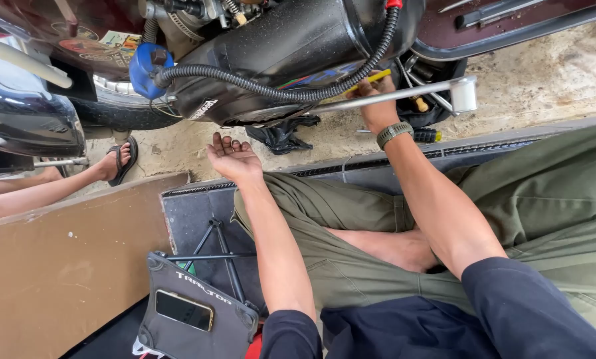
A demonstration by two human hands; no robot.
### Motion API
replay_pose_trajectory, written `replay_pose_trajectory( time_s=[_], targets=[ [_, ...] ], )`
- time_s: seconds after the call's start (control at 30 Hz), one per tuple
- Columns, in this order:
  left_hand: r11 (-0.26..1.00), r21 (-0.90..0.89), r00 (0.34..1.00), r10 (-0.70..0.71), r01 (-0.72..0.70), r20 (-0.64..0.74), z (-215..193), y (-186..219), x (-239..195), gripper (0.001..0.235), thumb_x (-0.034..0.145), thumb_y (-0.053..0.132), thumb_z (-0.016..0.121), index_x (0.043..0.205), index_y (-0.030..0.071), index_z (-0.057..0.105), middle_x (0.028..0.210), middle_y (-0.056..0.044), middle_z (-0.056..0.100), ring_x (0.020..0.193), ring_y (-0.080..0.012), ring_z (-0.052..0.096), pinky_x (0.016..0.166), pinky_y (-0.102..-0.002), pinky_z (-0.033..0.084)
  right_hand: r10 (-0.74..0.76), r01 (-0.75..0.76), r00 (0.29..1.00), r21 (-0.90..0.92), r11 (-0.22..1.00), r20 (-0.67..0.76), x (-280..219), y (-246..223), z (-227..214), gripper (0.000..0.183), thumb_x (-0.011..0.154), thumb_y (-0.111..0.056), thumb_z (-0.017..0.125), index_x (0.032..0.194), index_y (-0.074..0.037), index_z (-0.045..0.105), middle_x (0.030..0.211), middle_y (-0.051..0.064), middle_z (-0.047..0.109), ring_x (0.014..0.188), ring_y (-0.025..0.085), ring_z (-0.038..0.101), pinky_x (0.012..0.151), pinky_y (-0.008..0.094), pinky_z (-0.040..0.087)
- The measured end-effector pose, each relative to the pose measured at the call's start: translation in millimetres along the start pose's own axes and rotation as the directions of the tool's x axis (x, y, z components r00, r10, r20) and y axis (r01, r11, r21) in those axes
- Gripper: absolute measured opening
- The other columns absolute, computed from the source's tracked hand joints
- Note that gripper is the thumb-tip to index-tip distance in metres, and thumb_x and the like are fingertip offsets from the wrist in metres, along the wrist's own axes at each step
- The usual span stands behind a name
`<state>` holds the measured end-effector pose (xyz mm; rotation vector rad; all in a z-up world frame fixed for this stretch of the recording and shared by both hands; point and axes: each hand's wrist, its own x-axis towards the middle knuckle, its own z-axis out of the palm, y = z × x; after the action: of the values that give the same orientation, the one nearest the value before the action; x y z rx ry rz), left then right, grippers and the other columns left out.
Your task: The person is sitting on the ground and working on the engine of a scooter. They use a yellow screwdriver to manipulate components near the engine casing and later use a wrench to tighten a bolt on the side of the engine.
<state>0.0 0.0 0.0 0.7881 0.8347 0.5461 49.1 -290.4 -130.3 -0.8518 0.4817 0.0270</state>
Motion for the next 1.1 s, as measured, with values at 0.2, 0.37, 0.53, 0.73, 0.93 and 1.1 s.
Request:
replay_pose_trajectory(
  time_s=[0.2,0.37,0.53,0.73,0.93,1.1],
  targets=[
    [1.000,0.018,1.000,-0.009,0.009,0.007,-3,2,3,0.030,0.103,0.044,0.053,0.115,0.018,0.059,0.084,0.005,0.054,0.069,-0.0108,0.048,0.061,-0.026,0.038,-0.088,0.116,0.990,-0.275,0.955,0.113,-15,2,19,0.025,0.105,-0.005,0.056,0.128,-0.004,0.046,0.100,0.016,0.067,0.081,0.024,0.071,0.066,0.035,0.060],
    [1.000,0.017,1.000,0.002,-0.002,0.002,-3,3,2,0.032,0.102,0.045,0.053,0.116,0.017,0.060,0.085,0.005,0.056,0.069,-0.0109,0.048,0.061,-0.026,0.038,0.036,-0.035,0.999,0.049,0.998,-0.023,-5,-5,4,0.022,0.106,-0.006,0.053,0.125,-0.003,0.042,0.094,0.015,0.066,0.076,0.023,0.070,0.067,0.033,0.059],
    [0.999,0.036,1.000,0.008,-0.008,0.000,-3,2,7,0.035,0.101,0.048,0.054,0.117,0.017,0.059,0.085,0.005,0.056,0.070,-0.0106,0.048,0.061,-0.025,0.038,0.105,-0.093,0.990,0.120,0.988,-0.099,-14,-22,20,0.021,0.097,-0.004,0.054,0.116,-0.003,0.044,0.088,0.016,0.069,0.068,0.025,0.072,0.060,0.034,0.064],
    [1.000,0.020,1.000,0.016,-0.016,0.007,7,1,-4,0.035,0.101,0.047,0.053,0.117,0.016,0.058,0.086,0.004,0.054,0.071,-0.0115,0.047,0.062,-0.027,0.037,0.090,-0.094,0.994,-0.075,0.993,-0.054,-29,-26,19,0.015,0.096,-0.008,0.059,0.106,-0.001,0.051,0.084,0.014,0.061,0.075,0.023,0.072,0.068,0.039,0.070],
    [1.000,-0.027,1.000,0.007,-0.006,0.009,6,-11,1,0.038,0.102,0.048,0.051,0.119,0.015,0.057,0.087,0.003,0.053,0.072,-0.0114,0.045,0.061,-0.026,0.035,0.055,-0.068,0.997,-0.311,0.948,-0.052,-46,-41,3,0.027,0.098,-0.013,0.064,0.114,0.006,0.055,0.100,0.022,0.069,0.087,0.035,0.079,0.070,0.045,0.073],
    [0.993,-0.118,0.999,0.001,0.003,0.037,7,-20,0,0.038,0.103,0.050,0.052,0.118,0.015,0.058,0.086,0.002,0.054,0.071,-0.0110,0.045,0.062,-0.028,0.033,-0.194,0.676,0.734,-0.671,0.306,0.651,-78,-66,-3,0.011,0.094,-0.014,0.076,0.100,-0.005,0.074,0.080,0.023,0.069,0.079,0.045,0.071,0.063,0.046,0.058]
  ],
)
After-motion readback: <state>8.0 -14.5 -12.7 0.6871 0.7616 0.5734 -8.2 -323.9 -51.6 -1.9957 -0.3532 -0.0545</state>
